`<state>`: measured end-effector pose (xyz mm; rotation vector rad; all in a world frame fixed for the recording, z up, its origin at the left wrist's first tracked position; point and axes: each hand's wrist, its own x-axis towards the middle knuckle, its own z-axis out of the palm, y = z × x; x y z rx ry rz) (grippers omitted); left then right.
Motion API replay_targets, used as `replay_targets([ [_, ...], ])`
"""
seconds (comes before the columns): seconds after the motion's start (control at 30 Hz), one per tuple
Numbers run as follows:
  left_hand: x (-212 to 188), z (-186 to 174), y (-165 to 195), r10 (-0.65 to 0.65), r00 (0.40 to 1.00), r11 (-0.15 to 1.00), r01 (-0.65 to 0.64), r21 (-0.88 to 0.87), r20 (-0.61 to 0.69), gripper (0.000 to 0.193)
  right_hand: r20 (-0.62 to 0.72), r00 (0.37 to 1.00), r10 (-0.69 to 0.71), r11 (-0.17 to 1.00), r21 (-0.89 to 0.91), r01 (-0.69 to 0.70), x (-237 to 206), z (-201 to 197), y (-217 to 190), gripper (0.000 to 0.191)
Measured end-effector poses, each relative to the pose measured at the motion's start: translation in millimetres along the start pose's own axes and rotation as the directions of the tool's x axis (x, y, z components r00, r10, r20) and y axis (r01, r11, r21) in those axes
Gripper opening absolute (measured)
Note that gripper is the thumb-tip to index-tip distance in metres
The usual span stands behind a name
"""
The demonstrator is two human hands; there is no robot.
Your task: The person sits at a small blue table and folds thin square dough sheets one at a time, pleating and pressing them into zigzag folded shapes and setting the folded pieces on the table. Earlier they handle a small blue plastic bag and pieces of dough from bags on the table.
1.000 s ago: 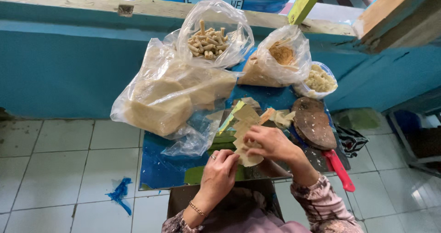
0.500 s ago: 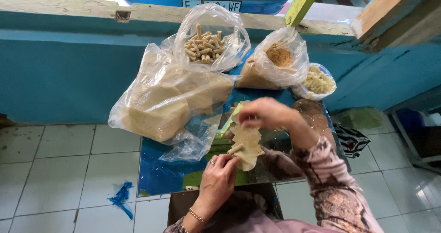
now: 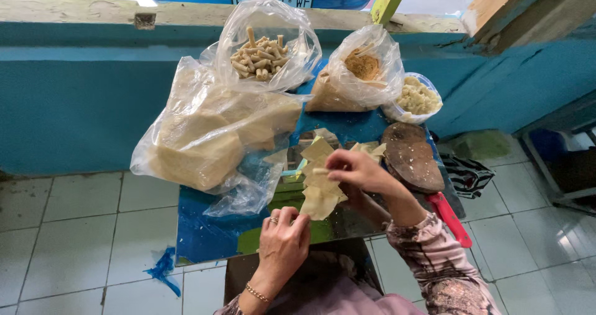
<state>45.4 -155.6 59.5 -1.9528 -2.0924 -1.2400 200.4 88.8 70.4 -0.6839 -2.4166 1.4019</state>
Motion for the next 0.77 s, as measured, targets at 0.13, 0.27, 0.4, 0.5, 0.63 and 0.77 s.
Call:
replay_targets([
  [0.13, -3.2, -2.0, -2.4, 0.020, 1.000, 1.000, -0.020, 0.003, -0.015, 0.012, -0.277, 0.956, 0.094, 0.992, 0.104, -0.068, 9.9, -24.3, -18.7, 0.018],
  [0.27, 3.0, -0.1, -2.1, 0.060, 0.998, 0.998, -0.060, 0.025, 0.007, 0.014, -0.510, 0.840, -0.186, 0.982, -0.133, 0.136, 74.8, -52.5, -73.0, 0.004],
  [0.4, 3.2, -0.9, -4.4, 0.079, 0.997, 0.997, -0.079, 0.007, 0.012, 0.014, -0.523, 0.541, -0.659, 0.746, -0.548, 0.379, 124.6, -47.6, -124.0, 0.024],
  [0.5, 0.7, -4.4, -7.2, 0.103, 0.995, 0.992, -0.103, -0.079, -0.004, 0.016, -0.400, 0.544, -0.737, 0.609, -0.742, 0.280, 93.9, -26.9, -123.1, 0.018],
  [0.63, -1.3, -2.3, -6.0, 0.060, 0.998, 0.998, -0.059, -0.036, 0.006, 0.011, -0.186, 0.895, -0.406, 0.745, -0.634, 0.206, -16.9, 25.9, -86.6, 0.011],
  [0.77, 2.4, -1.7, -7.1, 0.045, 0.999, 0.999, -0.045, -0.016, 0.015, 0.010, -0.238, 0.957, -0.166, 0.889, -0.456, 0.041, -75.6, 53.7, -46.7, 0.019],
])
